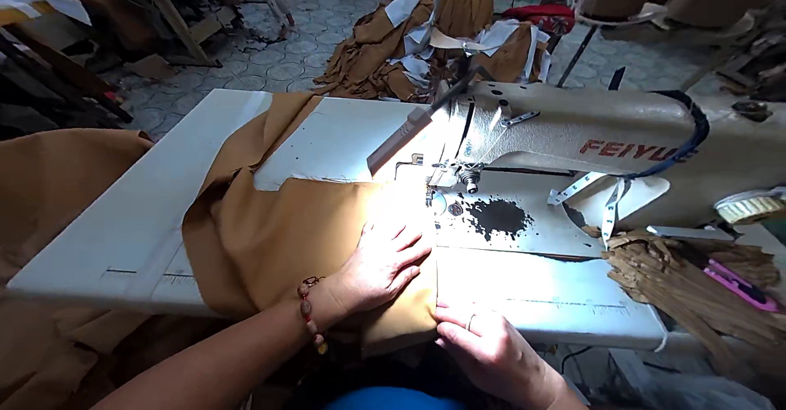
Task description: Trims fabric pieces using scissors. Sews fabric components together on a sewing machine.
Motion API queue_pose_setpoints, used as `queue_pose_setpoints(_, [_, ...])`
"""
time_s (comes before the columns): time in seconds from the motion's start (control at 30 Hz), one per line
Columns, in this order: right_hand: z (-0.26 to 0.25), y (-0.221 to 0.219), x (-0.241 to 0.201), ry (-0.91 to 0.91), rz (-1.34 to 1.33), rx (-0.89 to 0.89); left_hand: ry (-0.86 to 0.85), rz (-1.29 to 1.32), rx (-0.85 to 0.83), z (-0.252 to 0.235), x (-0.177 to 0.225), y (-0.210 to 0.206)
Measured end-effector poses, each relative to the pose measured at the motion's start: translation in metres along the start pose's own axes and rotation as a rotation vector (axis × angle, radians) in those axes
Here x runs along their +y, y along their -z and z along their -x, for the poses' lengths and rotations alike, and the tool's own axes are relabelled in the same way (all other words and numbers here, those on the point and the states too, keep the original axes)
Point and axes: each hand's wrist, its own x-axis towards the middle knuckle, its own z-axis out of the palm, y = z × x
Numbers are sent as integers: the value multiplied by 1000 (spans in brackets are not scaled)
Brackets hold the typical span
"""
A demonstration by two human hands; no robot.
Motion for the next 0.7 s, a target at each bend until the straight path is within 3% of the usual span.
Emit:
queue_pose_setpoints(0.43, [-25, -4, 18, -89, 54, -23, -53, -17, 19, -28, -28, 3])
queue_pose_setpoints(0.7, [-47, -4, 42, -128, 55, -46, 11, -43, -61, -55, -43, 15])
